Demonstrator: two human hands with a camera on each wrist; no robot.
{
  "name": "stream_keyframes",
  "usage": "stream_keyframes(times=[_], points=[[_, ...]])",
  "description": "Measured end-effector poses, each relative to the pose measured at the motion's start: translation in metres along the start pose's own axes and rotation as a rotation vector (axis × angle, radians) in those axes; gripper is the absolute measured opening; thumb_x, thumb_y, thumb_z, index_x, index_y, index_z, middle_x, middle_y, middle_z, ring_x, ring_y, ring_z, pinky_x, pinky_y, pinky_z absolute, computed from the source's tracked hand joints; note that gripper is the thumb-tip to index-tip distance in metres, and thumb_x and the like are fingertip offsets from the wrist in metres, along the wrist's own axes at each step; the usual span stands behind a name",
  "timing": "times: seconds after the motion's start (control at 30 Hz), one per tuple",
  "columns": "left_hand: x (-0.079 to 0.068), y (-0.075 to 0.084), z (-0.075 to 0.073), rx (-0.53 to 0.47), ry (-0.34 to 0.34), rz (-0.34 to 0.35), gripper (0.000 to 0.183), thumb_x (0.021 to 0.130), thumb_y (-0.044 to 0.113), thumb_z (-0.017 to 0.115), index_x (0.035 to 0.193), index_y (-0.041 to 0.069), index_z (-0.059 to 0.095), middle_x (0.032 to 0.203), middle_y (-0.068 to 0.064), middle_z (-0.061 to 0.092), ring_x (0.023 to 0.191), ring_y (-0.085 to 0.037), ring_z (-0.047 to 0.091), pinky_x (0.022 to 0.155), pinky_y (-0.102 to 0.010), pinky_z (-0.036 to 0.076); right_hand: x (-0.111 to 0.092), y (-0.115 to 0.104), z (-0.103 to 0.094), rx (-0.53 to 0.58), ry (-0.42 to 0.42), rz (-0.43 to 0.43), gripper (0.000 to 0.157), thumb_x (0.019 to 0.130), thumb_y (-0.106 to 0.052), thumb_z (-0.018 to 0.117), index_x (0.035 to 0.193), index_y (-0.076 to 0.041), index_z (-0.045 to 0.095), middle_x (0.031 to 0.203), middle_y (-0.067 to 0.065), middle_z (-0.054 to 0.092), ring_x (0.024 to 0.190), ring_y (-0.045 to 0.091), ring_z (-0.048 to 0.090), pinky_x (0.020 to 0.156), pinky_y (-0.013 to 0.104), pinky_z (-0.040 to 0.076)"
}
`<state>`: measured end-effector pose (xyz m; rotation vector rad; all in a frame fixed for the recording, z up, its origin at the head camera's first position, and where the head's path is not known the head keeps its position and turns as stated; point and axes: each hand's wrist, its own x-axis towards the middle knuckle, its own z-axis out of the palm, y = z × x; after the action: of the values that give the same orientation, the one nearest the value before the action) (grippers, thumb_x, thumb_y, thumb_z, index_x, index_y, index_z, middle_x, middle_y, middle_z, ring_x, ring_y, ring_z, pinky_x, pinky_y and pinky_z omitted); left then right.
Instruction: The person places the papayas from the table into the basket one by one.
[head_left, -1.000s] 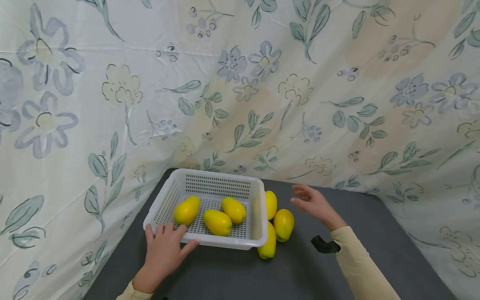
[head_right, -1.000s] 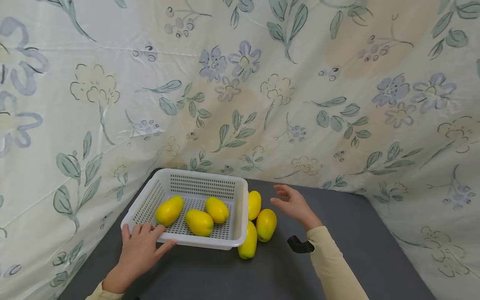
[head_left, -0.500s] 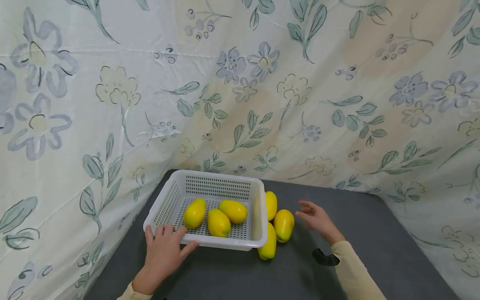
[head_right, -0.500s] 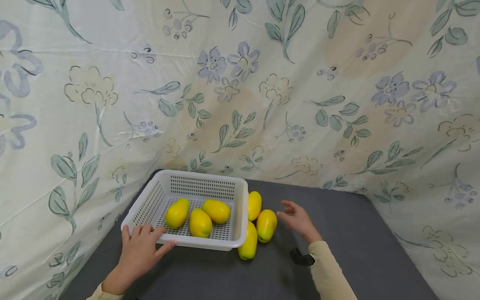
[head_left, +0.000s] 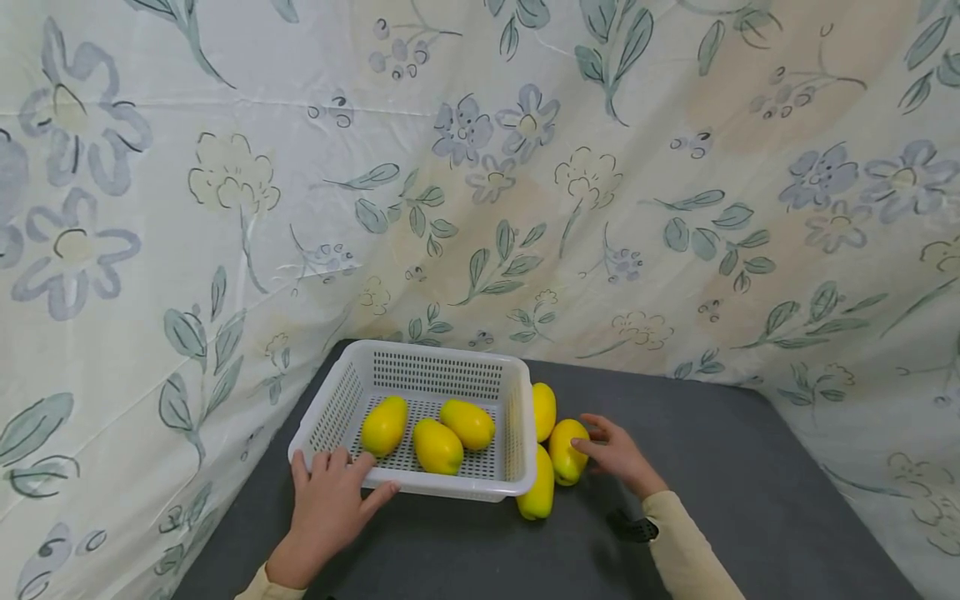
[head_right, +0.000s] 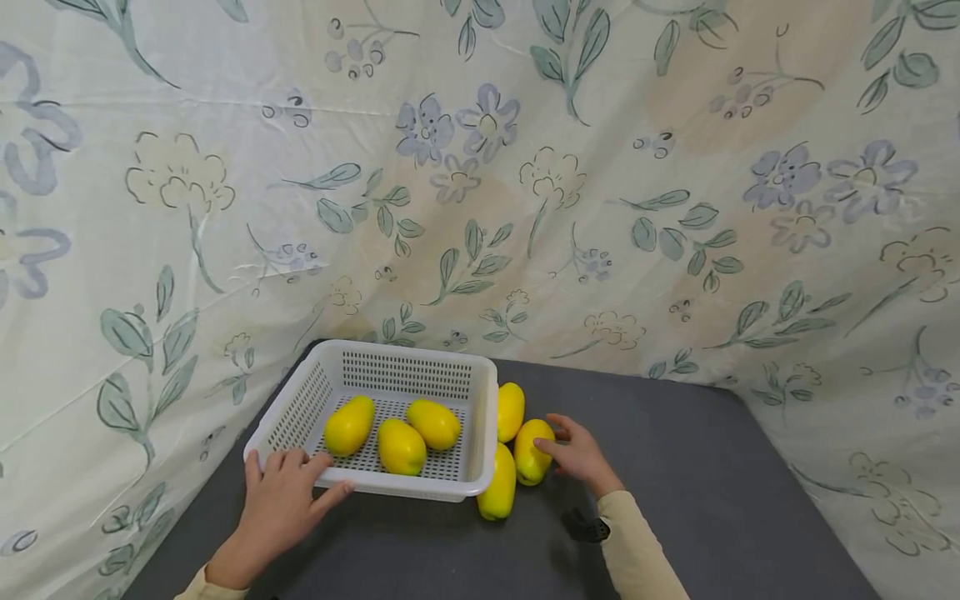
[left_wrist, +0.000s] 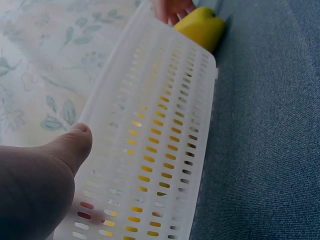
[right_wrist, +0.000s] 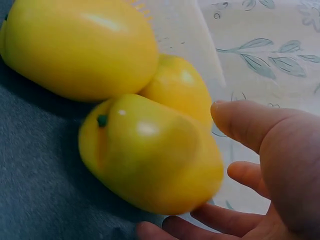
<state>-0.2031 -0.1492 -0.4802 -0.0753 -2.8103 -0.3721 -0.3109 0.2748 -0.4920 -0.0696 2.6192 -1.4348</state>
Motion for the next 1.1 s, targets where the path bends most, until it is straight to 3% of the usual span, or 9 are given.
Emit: stream_keyframes(times=[0.2, 0.43, 0.73, 1.1], points=[[-0.001, 0.000, 0.000, -0.001, 0.004, 0.000, 0.053, 0.084, 0.058, 0.074, 0.112, 0.013, 0.072, 0.105, -0.019, 0.061, 0.109, -0.046, 0.050, 0.109, -0.080, 0.015, 0.006, 0.000, 0.009, -0.034, 0.031, 0.004, 0.070, 0.096, -0.034, 0.071, 0.153, -0.005, 0.042, 0.150, 0.034, 0.042, 0.132, 0.048, 0.050, 0.079, 0.047, 0.062], [-0.002, 0.000, 0.001, -0.003, 0.021, 0.002, 0.053, 0.084, 0.057, 0.075, 0.113, 0.013, 0.072, 0.104, -0.020, 0.062, 0.109, -0.047, 0.050, 0.109, -0.080, 0.014, 0.008, 0.001, 0.013, -0.048, 0.043, -0.004, 0.065, 0.096, -0.029, 0.072, 0.151, -0.007, 0.045, 0.141, 0.030, 0.052, 0.115, 0.036, 0.059, 0.075, 0.042, 0.060], [-0.002, 0.000, 0.002, -0.001, 0.024, 0.001, 0.053, 0.083, 0.057, 0.076, 0.112, 0.013, 0.072, 0.103, -0.020, 0.061, 0.108, -0.045, 0.050, 0.109, -0.079, 0.014, 0.005, 0.001, 0.014, -0.062, 0.052, -0.019, 0.062, 0.096, -0.026, 0.071, 0.150, -0.007, 0.046, 0.144, 0.029, 0.051, 0.117, 0.037, 0.059, 0.075, 0.043, 0.061], [0.000, 0.000, 0.000, -0.004, 0.013, 0.002, 0.053, 0.083, 0.057, 0.076, 0.112, 0.013, 0.072, 0.104, -0.020, 0.062, 0.109, -0.045, 0.051, 0.109, -0.080, 0.014, -0.002, 0.010, -0.008, -0.019, 0.085, -0.013, 0.066, 0.098, -0.025, 0.069, 0.154, -0.006, 0.041, 0.147, 0.031, 0.047, 0.120, 0.039, 0.059, 0.076, 0.041, 0.061]])
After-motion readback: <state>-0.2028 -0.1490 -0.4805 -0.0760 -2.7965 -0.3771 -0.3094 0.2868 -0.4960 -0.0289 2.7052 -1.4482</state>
